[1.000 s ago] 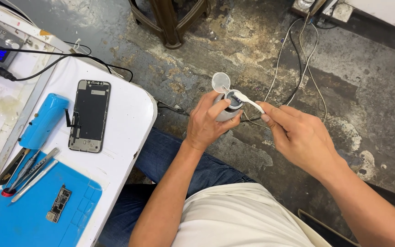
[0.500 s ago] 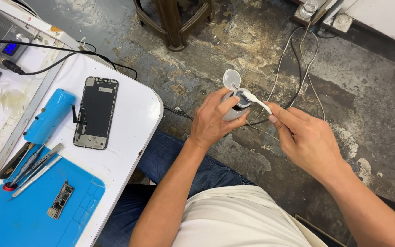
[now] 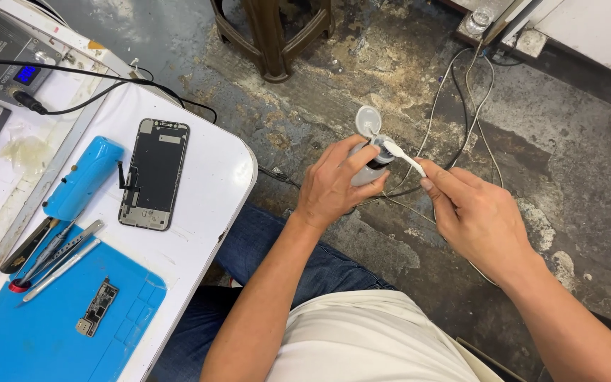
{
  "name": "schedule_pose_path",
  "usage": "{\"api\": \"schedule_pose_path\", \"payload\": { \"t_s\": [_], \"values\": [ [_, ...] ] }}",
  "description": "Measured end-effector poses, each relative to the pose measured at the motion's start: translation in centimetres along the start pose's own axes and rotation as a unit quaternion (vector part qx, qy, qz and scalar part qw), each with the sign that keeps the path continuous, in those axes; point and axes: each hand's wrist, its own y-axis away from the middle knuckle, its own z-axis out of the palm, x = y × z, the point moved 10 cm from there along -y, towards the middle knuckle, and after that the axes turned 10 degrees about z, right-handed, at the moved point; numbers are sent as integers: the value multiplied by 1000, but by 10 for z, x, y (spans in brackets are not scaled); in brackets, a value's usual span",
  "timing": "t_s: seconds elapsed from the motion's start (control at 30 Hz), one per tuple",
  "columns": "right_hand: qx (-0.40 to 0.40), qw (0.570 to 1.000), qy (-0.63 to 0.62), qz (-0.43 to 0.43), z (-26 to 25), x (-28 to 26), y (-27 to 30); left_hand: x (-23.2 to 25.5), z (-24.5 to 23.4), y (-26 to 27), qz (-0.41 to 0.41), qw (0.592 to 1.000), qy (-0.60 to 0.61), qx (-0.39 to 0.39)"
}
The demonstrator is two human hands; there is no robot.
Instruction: The person cleans a small electronic circuit board by applying liquid from a bottle and scrubbing it with a toothbrush. They then wipe the board with a tissue and use a soldering iron to work on specific components.
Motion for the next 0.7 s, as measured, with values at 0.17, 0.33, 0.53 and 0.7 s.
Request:
{"api": "schedule_pose_path", "payload": {
  "t_s": [0.17, 0.33, 0.53, 0.7],
  "values": [
    [-19, 997, -52, 57, 2, 8, -4, -5, 9, 5, -25, 999, -2, -31],
    [-134, 926, -297, 190, 64, 100, -14, -10, -26, -5, -368, 913, 139, -110],
    [-207, 895, -369, 138, 159, 156, -52, 55, -163, -31, -333, 907, 252, 56],
    [-199, 901, -361, 136, 226, 237, -42, 62, -319, -6, -249, 952, 51, 170]
  ]
}}
